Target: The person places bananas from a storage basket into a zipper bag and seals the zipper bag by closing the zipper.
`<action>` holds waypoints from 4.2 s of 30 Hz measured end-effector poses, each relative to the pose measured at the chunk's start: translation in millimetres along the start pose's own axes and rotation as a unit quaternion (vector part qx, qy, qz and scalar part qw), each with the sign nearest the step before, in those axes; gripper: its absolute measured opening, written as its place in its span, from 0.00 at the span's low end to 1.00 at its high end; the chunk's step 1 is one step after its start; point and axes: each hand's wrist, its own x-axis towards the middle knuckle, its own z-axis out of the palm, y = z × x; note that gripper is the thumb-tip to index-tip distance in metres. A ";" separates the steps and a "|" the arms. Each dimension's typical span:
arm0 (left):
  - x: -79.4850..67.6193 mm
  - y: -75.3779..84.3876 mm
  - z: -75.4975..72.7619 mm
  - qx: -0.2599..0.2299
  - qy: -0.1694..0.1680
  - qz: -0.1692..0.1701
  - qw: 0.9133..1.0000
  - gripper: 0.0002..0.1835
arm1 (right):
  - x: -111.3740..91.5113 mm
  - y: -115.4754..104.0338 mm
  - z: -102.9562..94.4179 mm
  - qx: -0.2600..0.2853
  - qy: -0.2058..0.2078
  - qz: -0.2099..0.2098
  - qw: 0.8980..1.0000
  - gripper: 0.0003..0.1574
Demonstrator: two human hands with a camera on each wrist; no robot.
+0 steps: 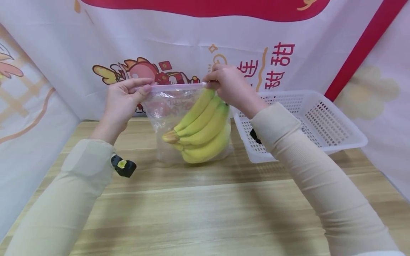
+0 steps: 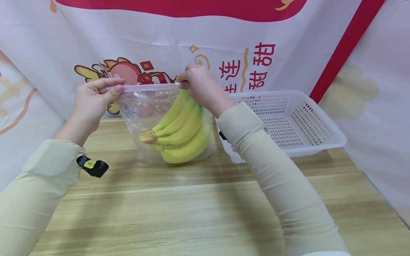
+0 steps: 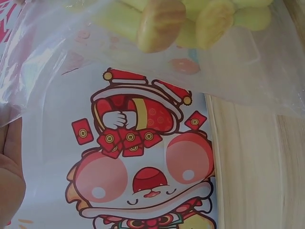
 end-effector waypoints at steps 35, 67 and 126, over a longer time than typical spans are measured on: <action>-0.9 -2.1 -6.4 -0.004 0.017 -0.010 1.000 0.20 | 1.1 4.8 7.9 0.025 0.025 -0.008 0.999 0.16; 1.3 0.2 -1.3 0.016 0.013 0.001 1.000 0.22 | -7.4 11.8 -10.6 -0.003 -0.003 -0.010 1.000 0.15; 8.0 -2.3 -9.4 0.031 0.042 -0.023 0.998 0.19 | -0.8 0.4 -14.4 -0.077 -0.037 -0.065 0.994 0.15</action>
